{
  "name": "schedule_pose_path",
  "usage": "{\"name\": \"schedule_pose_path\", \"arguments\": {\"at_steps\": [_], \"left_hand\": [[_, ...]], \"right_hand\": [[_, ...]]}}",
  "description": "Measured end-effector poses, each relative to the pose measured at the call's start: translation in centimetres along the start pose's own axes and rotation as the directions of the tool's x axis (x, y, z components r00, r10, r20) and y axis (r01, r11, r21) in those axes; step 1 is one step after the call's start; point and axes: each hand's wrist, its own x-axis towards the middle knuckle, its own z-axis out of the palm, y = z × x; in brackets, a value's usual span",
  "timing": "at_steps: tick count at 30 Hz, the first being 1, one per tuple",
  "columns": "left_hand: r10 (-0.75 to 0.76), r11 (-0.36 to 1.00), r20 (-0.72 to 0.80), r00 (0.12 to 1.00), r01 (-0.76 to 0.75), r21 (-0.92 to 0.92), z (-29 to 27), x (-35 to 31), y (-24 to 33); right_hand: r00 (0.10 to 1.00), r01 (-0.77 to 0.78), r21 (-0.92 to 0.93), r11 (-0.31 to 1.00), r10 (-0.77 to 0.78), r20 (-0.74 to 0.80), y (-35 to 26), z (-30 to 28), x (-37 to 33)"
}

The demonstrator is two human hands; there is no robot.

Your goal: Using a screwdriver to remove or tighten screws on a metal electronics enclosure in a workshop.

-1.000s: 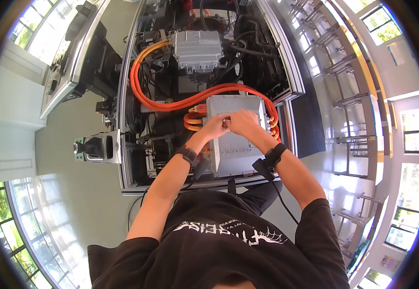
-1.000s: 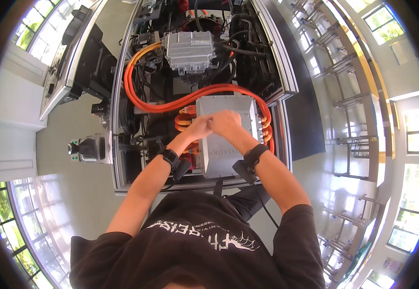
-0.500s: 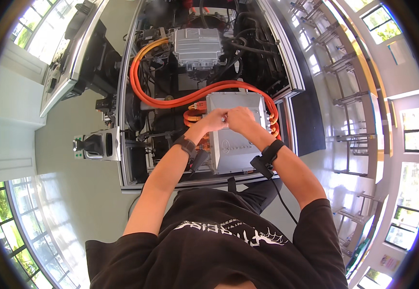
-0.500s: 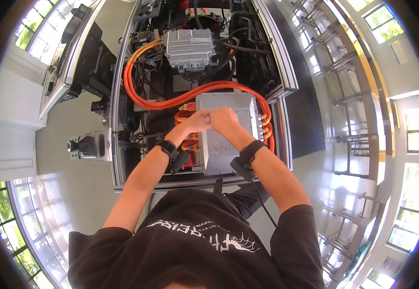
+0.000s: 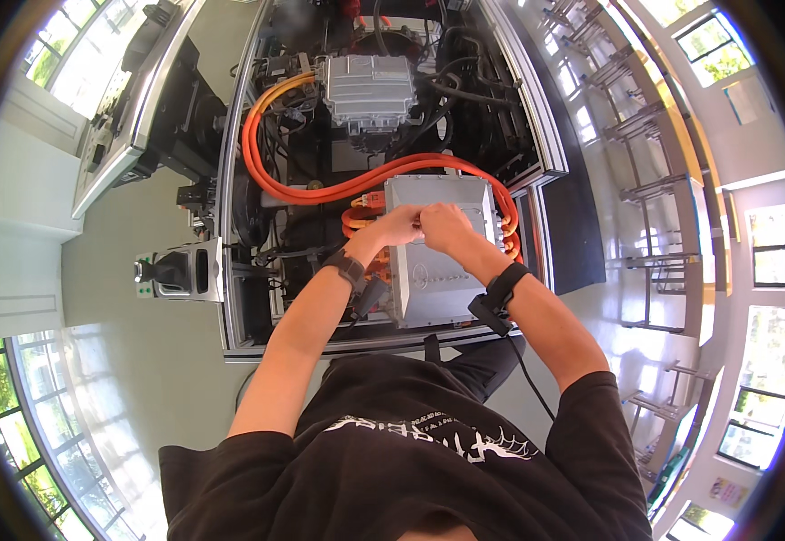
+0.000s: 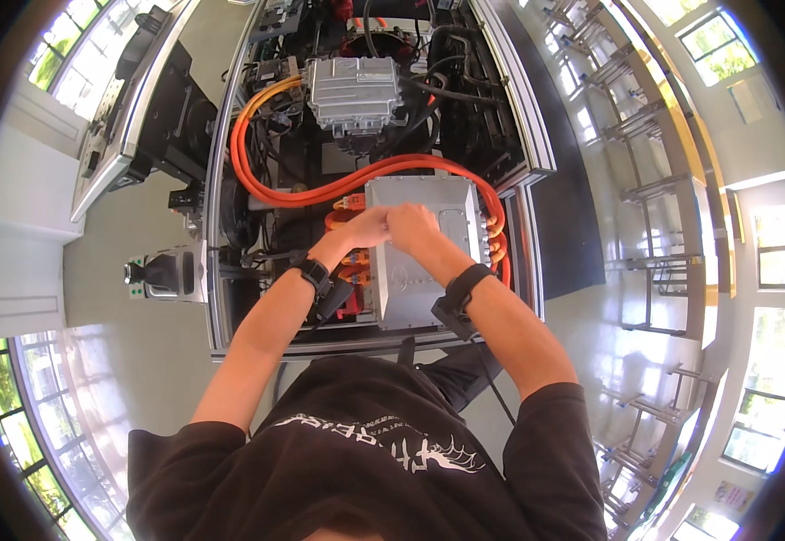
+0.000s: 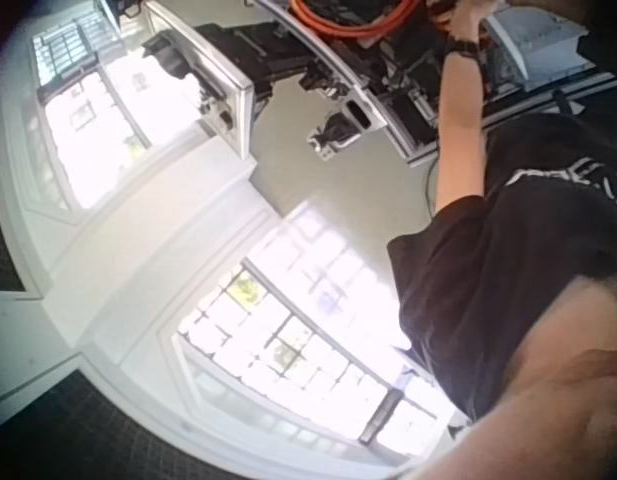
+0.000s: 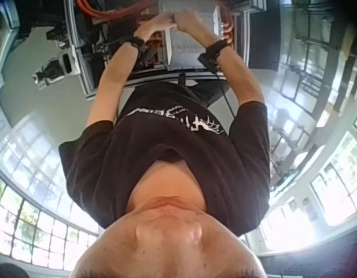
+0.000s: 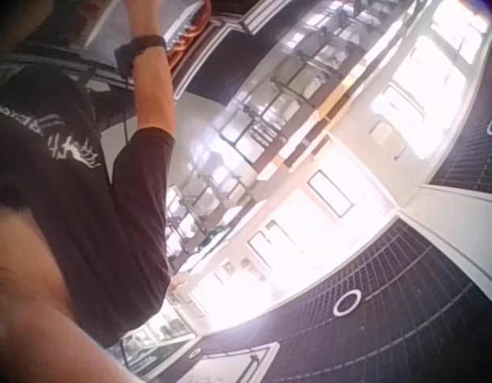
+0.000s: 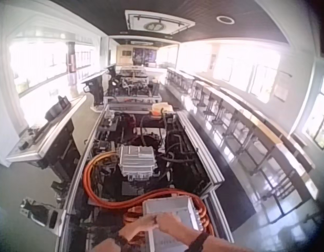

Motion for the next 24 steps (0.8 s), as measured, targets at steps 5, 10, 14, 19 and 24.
{"name": "schedule_pose_path", "arguments": {"at_steps": [5,10,14,19,24], "left_hand": [[0.027,0.982,-0.002,1.000,-0.026,0.184,0.3,-0.1,-0.9],[0.022,0.988,-0.223,0.974,0.013,0.151,1.0,-3.6,-3.7],[-0.256,0.963,-0.241,0.936,0.268,0.022,0.6,-9.0,-6.7],[-0.430,0.890,-0.309,0.848,0.456,0.012,2.0,-15.1,-9.5],[-0.623,0.774,-0.250,0.741,0.631,-0.059,3.0,-19.7,-12.9]], "right_hand": [[0.993,0.002,-0.051,0.999,0.004,0.117,0.3,-0.2,0.1],[0.884,-0.353,0.251,0.901,0.233,0.405,0.1,0.5,2.6],[0.826,-0.343,0.218,0.914,0.183,0.533,0.2,0.7,5.3],[0.967,-0.015,-0.019,1.000,0.019,0.254,0.1,1.1,5.7],[0.948,-0.012,-0.059,0.998,0.030,0.317,-0.2,0.6,4.5]]}}
